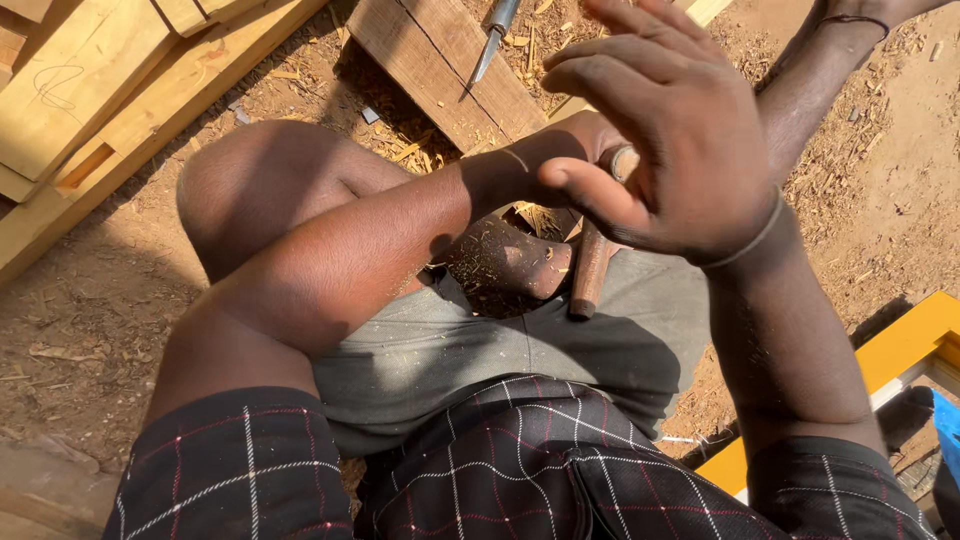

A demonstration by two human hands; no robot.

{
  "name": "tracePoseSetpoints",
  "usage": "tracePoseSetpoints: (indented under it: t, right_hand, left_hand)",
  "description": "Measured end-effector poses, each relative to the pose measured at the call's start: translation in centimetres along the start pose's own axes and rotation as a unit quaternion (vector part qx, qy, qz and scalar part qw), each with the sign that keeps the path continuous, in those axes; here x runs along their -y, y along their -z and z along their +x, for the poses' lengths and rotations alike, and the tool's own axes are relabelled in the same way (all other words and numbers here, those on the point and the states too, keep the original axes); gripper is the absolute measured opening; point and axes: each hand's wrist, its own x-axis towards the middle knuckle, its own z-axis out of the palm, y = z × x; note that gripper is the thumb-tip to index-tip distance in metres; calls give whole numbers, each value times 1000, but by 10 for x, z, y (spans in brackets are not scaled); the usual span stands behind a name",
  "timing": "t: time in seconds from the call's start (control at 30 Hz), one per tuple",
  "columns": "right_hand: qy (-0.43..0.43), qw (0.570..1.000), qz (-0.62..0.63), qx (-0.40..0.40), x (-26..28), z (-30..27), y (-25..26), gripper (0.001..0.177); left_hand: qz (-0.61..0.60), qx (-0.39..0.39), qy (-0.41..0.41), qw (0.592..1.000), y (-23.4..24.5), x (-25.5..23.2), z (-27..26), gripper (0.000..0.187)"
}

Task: The person carves a piece of wood using a small chisel and a large wooden mallet while sitting on the ground.

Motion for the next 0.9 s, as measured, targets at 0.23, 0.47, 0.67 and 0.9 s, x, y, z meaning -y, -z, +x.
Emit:
tracePoseSetpoints:
  t: [0.23, 0.47, 0.67, 0.9]
  right_hand:
    - [-41, 999, 18, 10, -9, 13, -31, 47]
    - [-135, 981, 93, 99, -20, 22, -24, 57]
    - [-117, 985, -15, 124, -29, 10, -56, 47]
    - [-98, 992, -19, 76, 0, -32, -52, 57]
  left_hand:
    - [-30, -21, -130, 991, 9, -1, 2, 41]
    - [25, 5, 147, 989, 17, -54, -1, 38]
    - [-14, 28, 76, 997, 16, -39, -1, 36]
    - [9, 125, 80, 989, -17, -7, -5, 34]
